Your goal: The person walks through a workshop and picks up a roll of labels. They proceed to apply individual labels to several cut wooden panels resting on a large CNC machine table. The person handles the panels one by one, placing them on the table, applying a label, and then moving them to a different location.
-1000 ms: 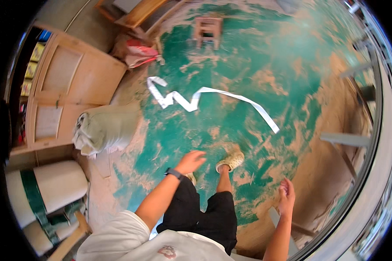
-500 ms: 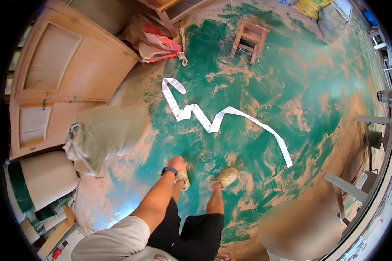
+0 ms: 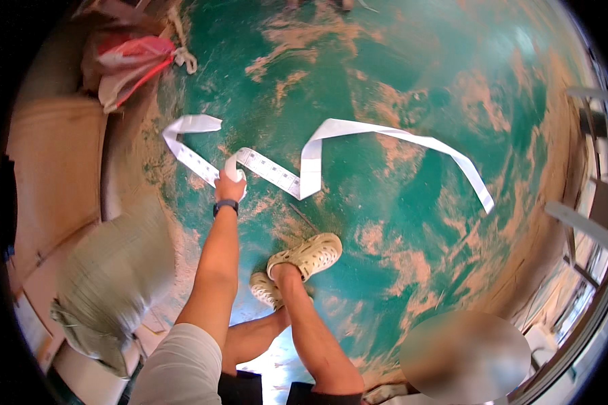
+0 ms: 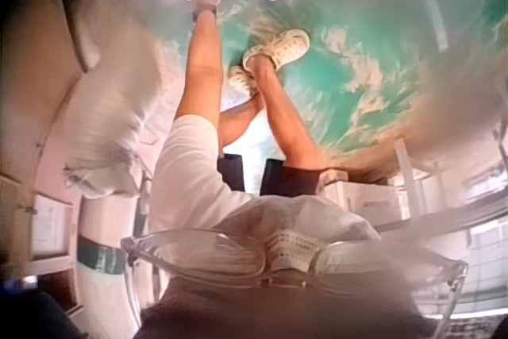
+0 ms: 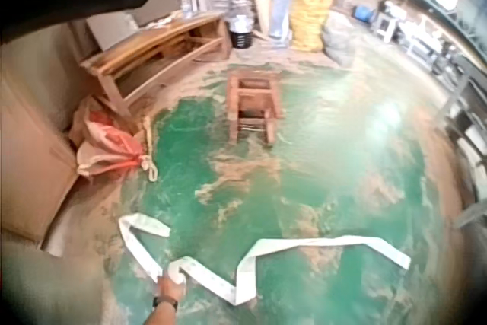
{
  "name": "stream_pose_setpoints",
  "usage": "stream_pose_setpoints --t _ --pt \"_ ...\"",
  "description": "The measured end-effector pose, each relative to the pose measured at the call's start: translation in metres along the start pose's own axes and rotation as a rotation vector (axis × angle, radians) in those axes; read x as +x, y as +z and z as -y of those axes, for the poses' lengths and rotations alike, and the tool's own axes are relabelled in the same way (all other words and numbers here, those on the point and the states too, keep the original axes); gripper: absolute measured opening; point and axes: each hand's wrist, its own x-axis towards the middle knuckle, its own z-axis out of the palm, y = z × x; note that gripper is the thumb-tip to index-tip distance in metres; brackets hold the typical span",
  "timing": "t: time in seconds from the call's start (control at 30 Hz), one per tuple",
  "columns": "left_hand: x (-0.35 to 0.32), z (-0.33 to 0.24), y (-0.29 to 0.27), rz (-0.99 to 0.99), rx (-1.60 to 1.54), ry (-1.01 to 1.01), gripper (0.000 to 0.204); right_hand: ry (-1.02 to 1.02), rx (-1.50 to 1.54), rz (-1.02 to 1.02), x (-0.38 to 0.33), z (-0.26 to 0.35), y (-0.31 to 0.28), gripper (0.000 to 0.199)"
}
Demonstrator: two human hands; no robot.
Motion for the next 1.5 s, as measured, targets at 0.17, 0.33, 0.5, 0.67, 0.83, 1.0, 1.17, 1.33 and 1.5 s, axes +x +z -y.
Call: stream_pose_setpoints --t 0.17,0.33,0.5,0.67,0.83,1.0,1.17,1.33,1.5 --pt "-0.193 0.008 -0.039 0.401 0.004 0.109 0.059 -0.133 0.159 -0.018 -0.034 0.026 0.056 0.033" --pt "-0.420 -0.004 -0.200 1.413 -0.755 -0.429 0.040 -0.303 0.372 0.066 -0.120 0.120 0.117 0.042" --pt "-0.568 0.003 -0.338 1.860 -0.637 -0.194 0.054 -0.387 1.039 0.415 -0.218 0.197 0.120 0.049" --pt "-0.623 0.020 -0.375 1.809 -0.123 0.229 0.048 -0.414 1.581 0.412 -0.345 0.164 0.051 0.040" --pt "-0.739 -0.027 -0.498 1.885 -0.149 0.381 0.046 -0.780 1.692 0.123 -0.381 0.103 0.039 0.030" --pt "-0.840 0.017 -0.527 1.826 -0.001 0.699 0.036 -0.669 1.747 -0.343 -0.400 0.055 0.037 0.031" --pt "-0.892 0.111 -0.411 1.511 0.003 1.427 0.023 -0.613 2.189 -0.257 -0.436 -0.053 0.048 0.037" --pt "-1.004 0.202 -0.428 1.837 0.539 1.231 0.028 -0.908 2.432 0.060 -0.394 -0.244 0.061 0.035" --pt "-1.087 0.256 -0.476 1.903 1.098 1.448 0.029 -1.116 2.772 -0.444 -0.406 -0.412 0.045 0.029"
